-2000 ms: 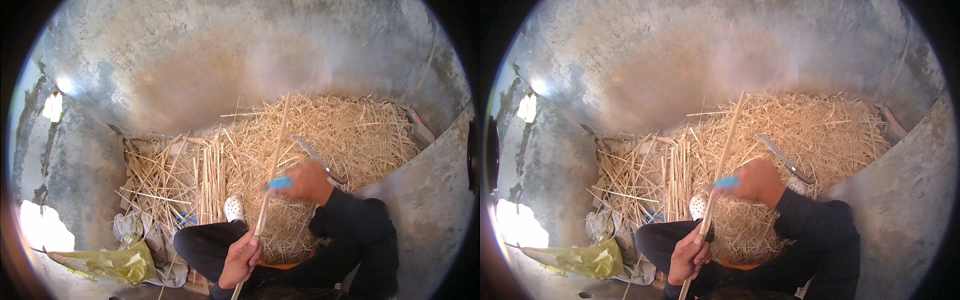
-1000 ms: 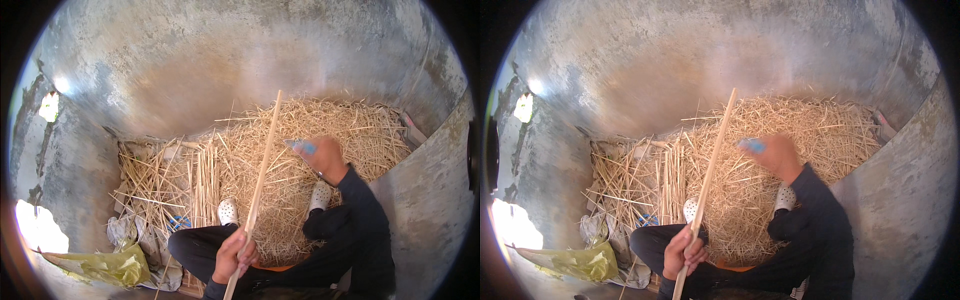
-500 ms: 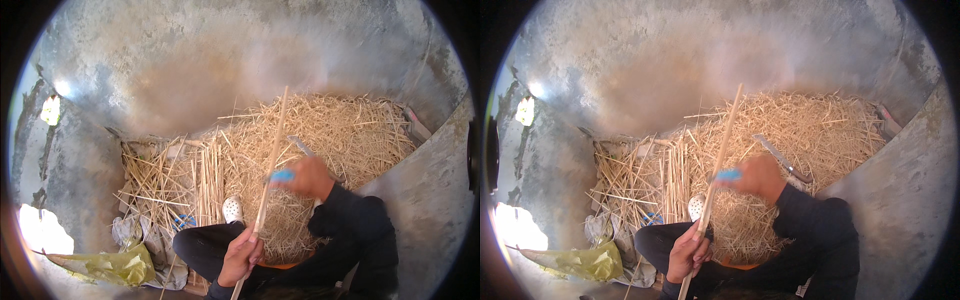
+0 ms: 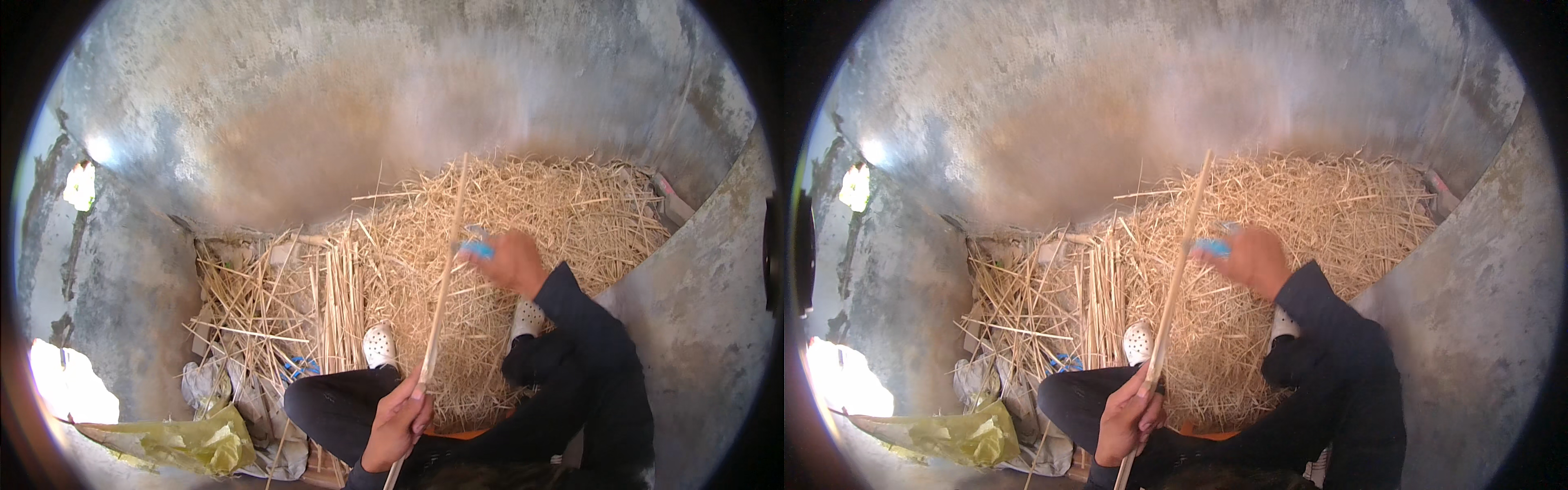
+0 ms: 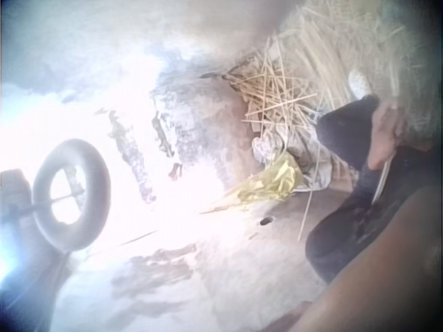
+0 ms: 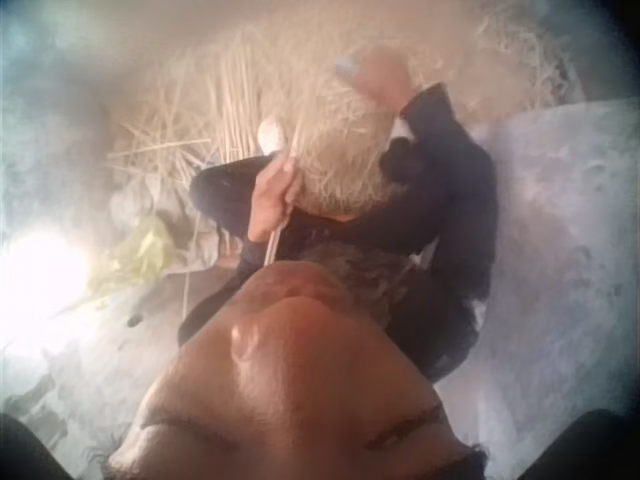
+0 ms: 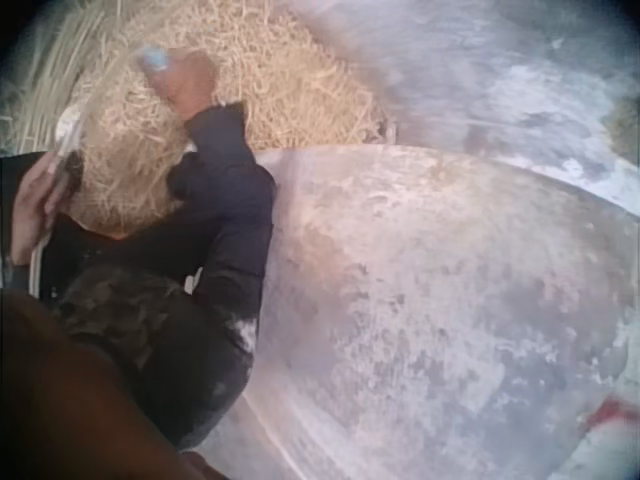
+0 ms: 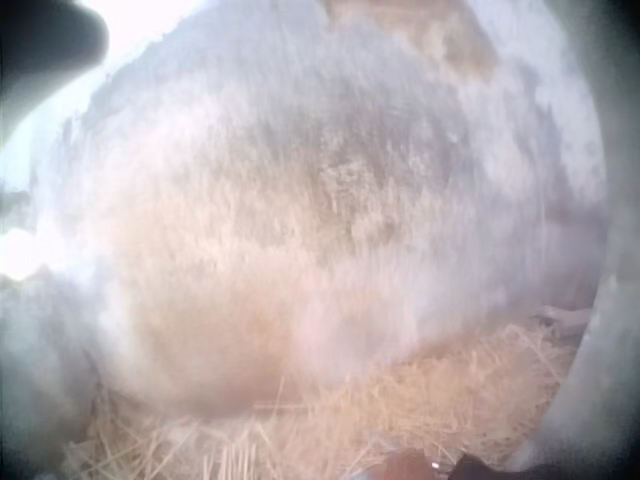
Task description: The person sits on the floor and uses a knife to strip the outer layers and branches from long, thin sticks. They hold the stick with one hand and scrape it with the other, occasionally rotating the stick to access different sides. The processed sticks are placed in a pile to the left.
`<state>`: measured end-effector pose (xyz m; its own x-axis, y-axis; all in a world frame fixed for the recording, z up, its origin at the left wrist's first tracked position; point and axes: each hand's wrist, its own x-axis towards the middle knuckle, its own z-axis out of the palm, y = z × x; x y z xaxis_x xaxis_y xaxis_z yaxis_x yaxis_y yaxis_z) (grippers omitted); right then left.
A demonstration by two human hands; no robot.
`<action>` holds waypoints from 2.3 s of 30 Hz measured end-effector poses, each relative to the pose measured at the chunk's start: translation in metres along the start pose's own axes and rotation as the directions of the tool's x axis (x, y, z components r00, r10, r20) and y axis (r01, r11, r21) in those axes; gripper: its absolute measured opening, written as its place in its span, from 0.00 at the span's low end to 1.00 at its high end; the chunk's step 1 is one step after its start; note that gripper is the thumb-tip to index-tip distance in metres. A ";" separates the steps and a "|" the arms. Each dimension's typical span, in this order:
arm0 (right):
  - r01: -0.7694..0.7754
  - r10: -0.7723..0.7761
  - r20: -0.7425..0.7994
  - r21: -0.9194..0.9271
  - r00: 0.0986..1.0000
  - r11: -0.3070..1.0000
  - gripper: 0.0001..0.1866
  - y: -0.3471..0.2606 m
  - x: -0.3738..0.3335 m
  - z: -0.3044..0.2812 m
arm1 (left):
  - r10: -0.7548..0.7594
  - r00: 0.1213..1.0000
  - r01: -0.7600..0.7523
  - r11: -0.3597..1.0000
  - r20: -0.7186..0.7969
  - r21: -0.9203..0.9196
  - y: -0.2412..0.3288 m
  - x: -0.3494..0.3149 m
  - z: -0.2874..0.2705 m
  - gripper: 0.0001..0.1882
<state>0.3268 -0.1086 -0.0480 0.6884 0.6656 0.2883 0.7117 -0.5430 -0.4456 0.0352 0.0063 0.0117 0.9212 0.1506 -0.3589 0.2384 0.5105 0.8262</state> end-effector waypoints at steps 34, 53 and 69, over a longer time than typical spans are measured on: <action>0.353 -0.365 0.057 0.150 0.929 0.923 0.33 -0.044 -0.022 -0.006 | 0.038 0.998 -0.035 0.997 -0.055 0.065 0.003 0.001 -0.001 0.27; 0.332 -0.337 -0.003 0.192 0.941 0.924 0.37 -0.055 -0.039 0.001 | 0.282 0.959 -0.117 0.503 -0.035 0.857 0.012 0.012 0.004 0.27; 0.376 -0.370 -0.070 0.140 0.927 0.916 0.37 -0.046 -0.023 0.001 | 0.314 0.945 -0.047 0.405 -0.091 0.913 0.034 0.019 0.020 0.24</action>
<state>0.2779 -0.0987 -0.0352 0.3846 0.7816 0.4910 0.8910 -0.1754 -0.4187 0.0666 0.0093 0.0414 0.9173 0.3798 -0.1192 0.3345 -0.5731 0.7481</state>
